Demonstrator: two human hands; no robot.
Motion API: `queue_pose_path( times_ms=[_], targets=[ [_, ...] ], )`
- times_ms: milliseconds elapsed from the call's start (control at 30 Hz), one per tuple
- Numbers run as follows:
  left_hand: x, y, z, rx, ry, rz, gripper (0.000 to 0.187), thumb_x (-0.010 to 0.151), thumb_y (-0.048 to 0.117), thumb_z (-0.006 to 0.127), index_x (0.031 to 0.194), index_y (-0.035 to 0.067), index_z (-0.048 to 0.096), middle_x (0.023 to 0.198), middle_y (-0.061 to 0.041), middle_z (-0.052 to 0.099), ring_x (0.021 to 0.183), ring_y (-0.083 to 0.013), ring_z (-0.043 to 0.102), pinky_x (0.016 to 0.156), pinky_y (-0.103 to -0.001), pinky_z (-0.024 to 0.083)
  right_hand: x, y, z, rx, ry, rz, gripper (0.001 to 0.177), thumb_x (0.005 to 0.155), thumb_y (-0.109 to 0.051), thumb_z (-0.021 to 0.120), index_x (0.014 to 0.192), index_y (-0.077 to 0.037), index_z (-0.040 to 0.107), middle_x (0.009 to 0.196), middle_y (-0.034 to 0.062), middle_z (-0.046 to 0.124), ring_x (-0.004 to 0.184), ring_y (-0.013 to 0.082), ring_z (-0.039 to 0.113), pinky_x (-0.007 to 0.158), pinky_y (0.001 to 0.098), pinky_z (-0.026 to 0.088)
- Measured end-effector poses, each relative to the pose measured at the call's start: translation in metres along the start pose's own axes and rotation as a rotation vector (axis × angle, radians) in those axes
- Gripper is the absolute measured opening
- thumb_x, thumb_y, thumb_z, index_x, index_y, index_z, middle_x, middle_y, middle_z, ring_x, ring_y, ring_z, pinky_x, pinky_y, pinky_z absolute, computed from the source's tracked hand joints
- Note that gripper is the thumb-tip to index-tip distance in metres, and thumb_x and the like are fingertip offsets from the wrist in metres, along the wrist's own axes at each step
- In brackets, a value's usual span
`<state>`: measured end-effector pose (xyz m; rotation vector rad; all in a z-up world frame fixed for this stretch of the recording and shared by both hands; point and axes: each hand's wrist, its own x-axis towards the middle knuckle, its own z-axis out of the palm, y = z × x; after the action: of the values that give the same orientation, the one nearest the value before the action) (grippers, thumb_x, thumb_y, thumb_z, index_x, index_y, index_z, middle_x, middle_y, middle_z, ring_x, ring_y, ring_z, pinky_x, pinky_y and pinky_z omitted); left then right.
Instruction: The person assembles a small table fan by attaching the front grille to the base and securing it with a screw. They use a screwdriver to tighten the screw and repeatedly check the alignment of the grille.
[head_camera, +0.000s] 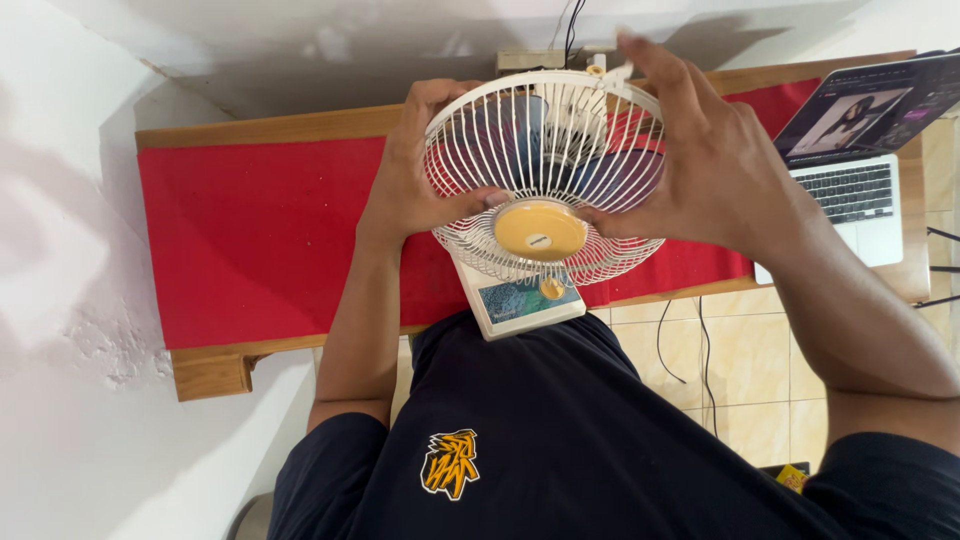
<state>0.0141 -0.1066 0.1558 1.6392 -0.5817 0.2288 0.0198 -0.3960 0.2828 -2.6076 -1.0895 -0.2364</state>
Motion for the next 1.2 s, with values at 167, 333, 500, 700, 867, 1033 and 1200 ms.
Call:
queue_pose_path(
  times_ms=[167, 333, 500, 700, 867, 1033, 1200],
  targets=[
    [-0.002, 0.0, 0.0, 0.024, 0.017, -0.006, 0.084, 0.079, 0.042, 0.098, 0.136, 0.006, 0.048, 0.135, -0.011, 0.062, 0.13, -0.0229, 0.063, 0.116, -0.037, 0.052, -0.003, 0.002, 0.004, 0.017, 0.004, 0.012, 0.124, 0.067, -0.061, 0.095, 0.153, 0.001, 0.032, 0.132, 0.0293, 0.058, 0.114, 0.044, 0.069, 0.09, 0.0503, 0.062],
    [-0.003, 0.0, -0.001, 0.056, 0.025, 0.018, 0.086, 0.079, 0.042, 0.097, 0.139, 0.007, 0.047, 0.135, -0.012, 0.062, 0.129, -0.0233, 0.063, 0.115, -0.038, 0.052, -0.008, 0.005, 0.011, 0.046, 0.005, 0.058, 0.116, 0.067, -0.059, 0.096, 0.148, 0.001, 0.038, 0.132, 0.0265, 0.06, 0.107, 0.0399, 0.072, 0.084, 0.0479, 0.062],
    [-0.002, 0.001, -0.001, 0.052, 0.021, 0.025, 0.086, 0.078, 0.041, 0.097, 0.139, 0.008, 0.047, 0.136, -0.012, 0.064, 0.129, -0.0228, 0.065, 0.114, -0.038, 0.054, -0.009, 0.002, 0.013, 0.077, -0.001, 0.108, 0.115, 0.067, -0.055, 0.098, 0.15, -0.002, 0.038, 0.127, 0.0243, 0.06, 0.103, 0.0375, 0.072, 0.079, 0.047, 0.063],
    [-0.003, 0.005, 0.0, -0.016, -0.012, 0.038, 0.081, 0.079, 0.034, 0.098, 0.134, 0.008, 0.046, 0.14, -0.015, 0.062, 0.134, -0.0255, 0.062, 0.119, -0.039, 0.052, -0.018, -0.004, 0.009, 0.149, -0.026, 0.147, 0.111, 0.067, -0.047, 0.098, 0.148, -0.004, 0.034, 0.142, 0.0224, 0.053, 0.121, 0.0405, 0.066, 0.094, 0.0495, 0.06],
    [0.0, 0.007, 0.002, -0.051, -0.015, 0.011, 0.084, 0.078, 0.031, 0.099, 0.139, 0.009, 0.047, 0.14, -0.016, 0.063, 0.134, -0.0257, 0.063, 0.117, -0.039, 0.054, -0.021, -0.003, 0.01, 0.181, -0.049, 0.172, 0.111, 0.068, -0.045, 0.097, 0.148, -0.001, 0.034, 0.146, 0.0247, 0.049, 0.124, 0.0423, 0.064, 0.096, 0.0481, 0.06],
    [-0.001, 0.008, 0.003, -0.045, -0.004, 0.018, 0.083, 0.078, 0.034, 0.099, 0.136, 0.009, 0.045, 0.139, -0.016, 0.063, 0.133, -0.0253, 0.065, 0.117, -0.037, 0.056, -0.023, -0.009, 0.019, 0.106, 0.048, 0.142, 0.117, 0.068, -0.049, 0.098, 0.147, 0.005, 0.032, 0.143, 0.027, 0.05, 0.123, 0.0412, 0.065, 0.091, 0.0452, 0.062],
    [-0.004, 0.007, 0.002, -0.042, 0.001, 0.008, 0.083, 0.077, 0.036, 0.099, 0.135, 0.008, 0.045, 0.14, -0.016, 0.064, 0.131, -0.0249, 0.067, 0.116, -0.036, 0.057, -0.023, -0.008, 0.02, 0.088, 0.084, 0.12, 0.116, 0.069, -0.052, 0.1, 0.148, 0.005, 0.036, 0.134, 0.0276, 0.057, 0.115, 0.0384, 0.07, 0.084, 0.042, 0.065]
  ],
)
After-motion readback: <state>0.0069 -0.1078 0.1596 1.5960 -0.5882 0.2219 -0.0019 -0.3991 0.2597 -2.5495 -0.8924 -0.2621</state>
